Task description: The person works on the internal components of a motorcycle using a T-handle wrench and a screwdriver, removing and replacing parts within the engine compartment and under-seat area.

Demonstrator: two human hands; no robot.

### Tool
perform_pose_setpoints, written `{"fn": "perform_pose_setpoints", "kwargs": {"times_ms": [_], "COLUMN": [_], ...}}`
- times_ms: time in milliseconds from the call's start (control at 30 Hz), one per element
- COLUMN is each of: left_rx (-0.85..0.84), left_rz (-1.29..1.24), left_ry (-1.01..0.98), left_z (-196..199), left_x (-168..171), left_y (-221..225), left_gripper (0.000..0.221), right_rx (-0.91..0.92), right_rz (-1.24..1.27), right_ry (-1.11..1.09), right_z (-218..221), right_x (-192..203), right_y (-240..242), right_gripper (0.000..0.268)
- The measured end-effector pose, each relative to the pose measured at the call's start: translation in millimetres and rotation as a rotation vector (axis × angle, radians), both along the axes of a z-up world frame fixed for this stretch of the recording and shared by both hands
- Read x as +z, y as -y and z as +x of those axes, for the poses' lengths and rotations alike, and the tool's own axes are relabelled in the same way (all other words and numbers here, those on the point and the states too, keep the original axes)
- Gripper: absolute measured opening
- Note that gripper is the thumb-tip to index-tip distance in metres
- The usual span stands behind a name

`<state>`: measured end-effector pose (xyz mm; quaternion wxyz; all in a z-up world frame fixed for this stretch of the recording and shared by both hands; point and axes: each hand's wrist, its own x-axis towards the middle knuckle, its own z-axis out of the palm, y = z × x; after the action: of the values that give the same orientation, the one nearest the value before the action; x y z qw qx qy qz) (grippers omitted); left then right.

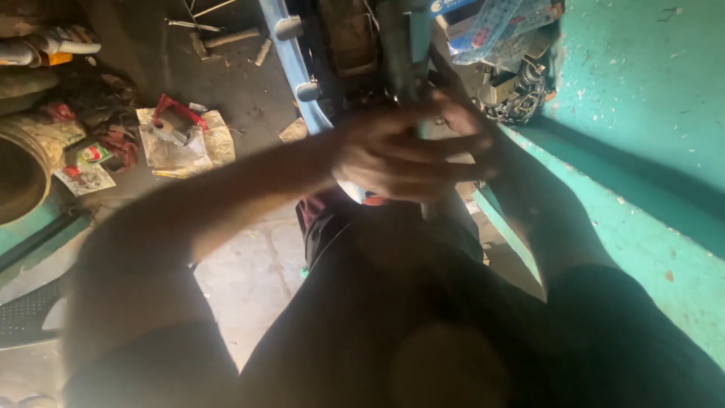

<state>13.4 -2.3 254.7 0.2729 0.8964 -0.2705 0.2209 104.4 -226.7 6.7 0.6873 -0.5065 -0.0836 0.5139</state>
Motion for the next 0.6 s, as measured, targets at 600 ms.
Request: {"fn": "perform_pose_setpoints", "kwargs": {"times_ms": [600], "left_rx": [-0.252], "left_rz": [-0.548], "left_ry": [-1.172], "left_z": [68.6], "left_x": [-39.1], "left_y": [-28.2], "left_gripper": [0.019], "right_rx": [-0.094], "right_rz": [-0.014], "right_ry": [0.008], "right_z": [0.2], "right_x": [-56.5], "right_y": [11.1], "right_gripper": [0.100]}}
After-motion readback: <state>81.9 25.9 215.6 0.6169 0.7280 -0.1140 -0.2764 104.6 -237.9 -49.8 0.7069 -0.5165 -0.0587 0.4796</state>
